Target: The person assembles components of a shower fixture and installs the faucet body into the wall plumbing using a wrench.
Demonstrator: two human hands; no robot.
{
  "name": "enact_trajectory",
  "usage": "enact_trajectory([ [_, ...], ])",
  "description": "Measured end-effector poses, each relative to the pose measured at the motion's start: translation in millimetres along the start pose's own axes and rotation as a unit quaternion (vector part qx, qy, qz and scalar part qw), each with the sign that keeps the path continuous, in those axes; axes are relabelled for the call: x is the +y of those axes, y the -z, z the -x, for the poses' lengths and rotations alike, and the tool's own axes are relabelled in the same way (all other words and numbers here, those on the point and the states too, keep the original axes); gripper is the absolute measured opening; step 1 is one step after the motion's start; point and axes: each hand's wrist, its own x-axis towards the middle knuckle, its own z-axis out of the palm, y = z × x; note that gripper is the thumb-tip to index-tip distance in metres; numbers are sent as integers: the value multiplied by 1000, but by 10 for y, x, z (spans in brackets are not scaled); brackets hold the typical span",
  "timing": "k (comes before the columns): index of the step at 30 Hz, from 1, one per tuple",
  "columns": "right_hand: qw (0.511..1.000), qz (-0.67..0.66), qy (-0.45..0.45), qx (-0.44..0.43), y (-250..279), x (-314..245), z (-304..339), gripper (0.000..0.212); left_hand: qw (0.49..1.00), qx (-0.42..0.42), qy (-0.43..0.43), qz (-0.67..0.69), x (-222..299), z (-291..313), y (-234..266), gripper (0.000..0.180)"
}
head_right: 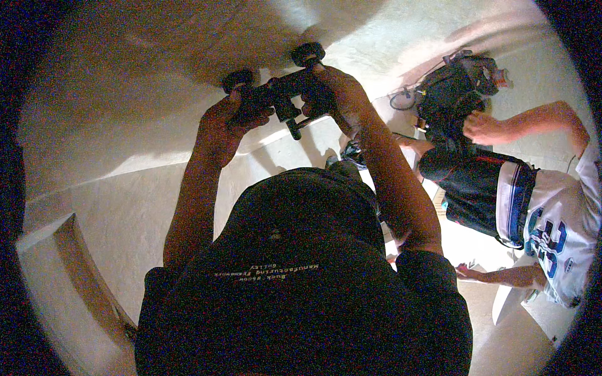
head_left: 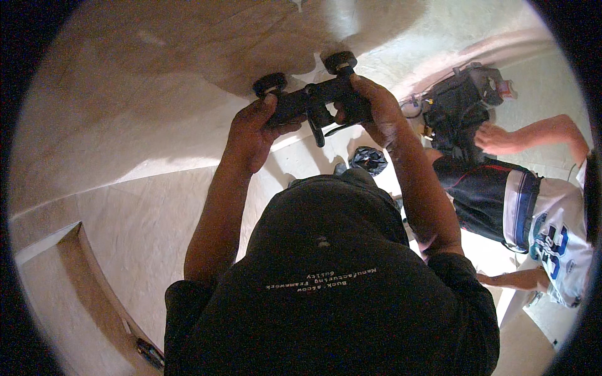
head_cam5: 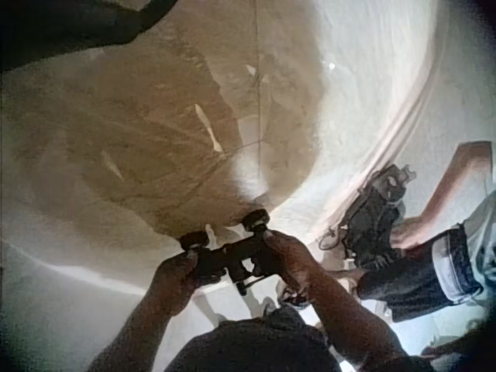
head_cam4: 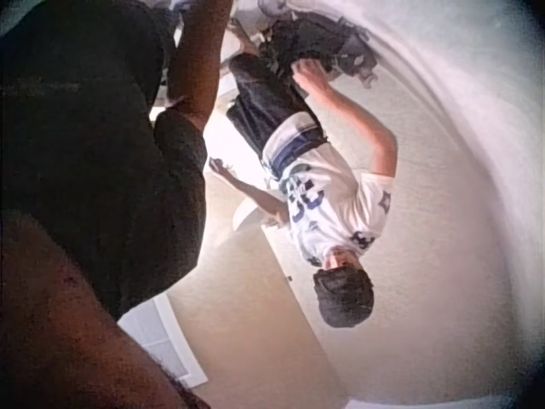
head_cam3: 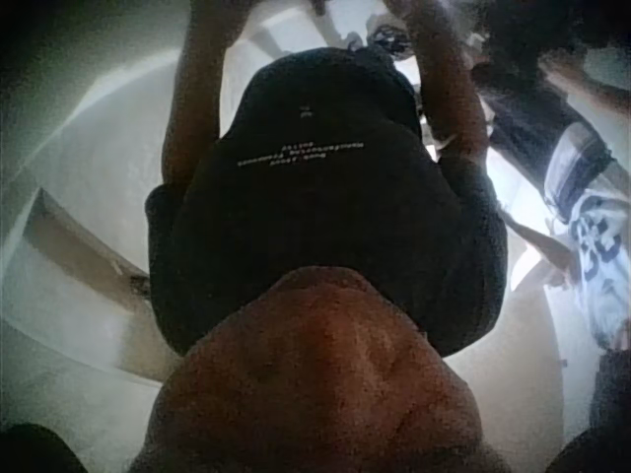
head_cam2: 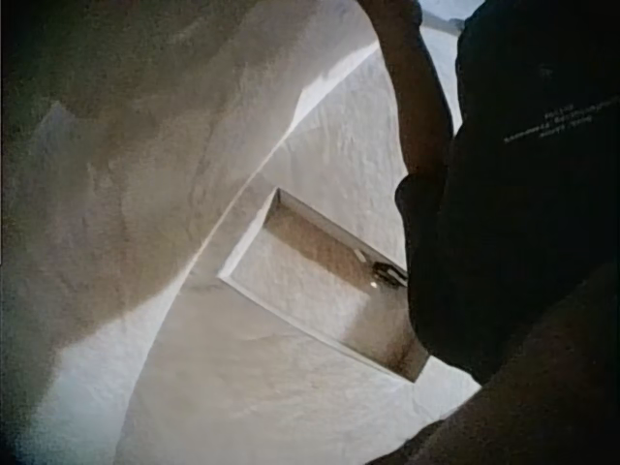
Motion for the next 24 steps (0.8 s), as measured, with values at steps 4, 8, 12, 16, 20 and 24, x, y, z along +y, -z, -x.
enact_trajectory([
  [4,1000,12,4,-15,-69,7,22,41,991,-29,29,125,29,122,77,54],
  [8,997,74,-5,-9,-186,180,122,40,983,0,36,177,21,418,133,49],
  [12,997,73,-27,-11,-333,82,216,37,990,43,32,133,165,513,67,49],
  [16,996,84,-24,-3,-362,15,207,35,994,84,69,33,235,401,86,47],
  [20,995,101,-27,1,-405,9,249,33,991,124,49,10,261,406,90,42],
  [24,995,98,-15,-5,-529,61,381,31,990,133,36,16,247,566,146,39],
])
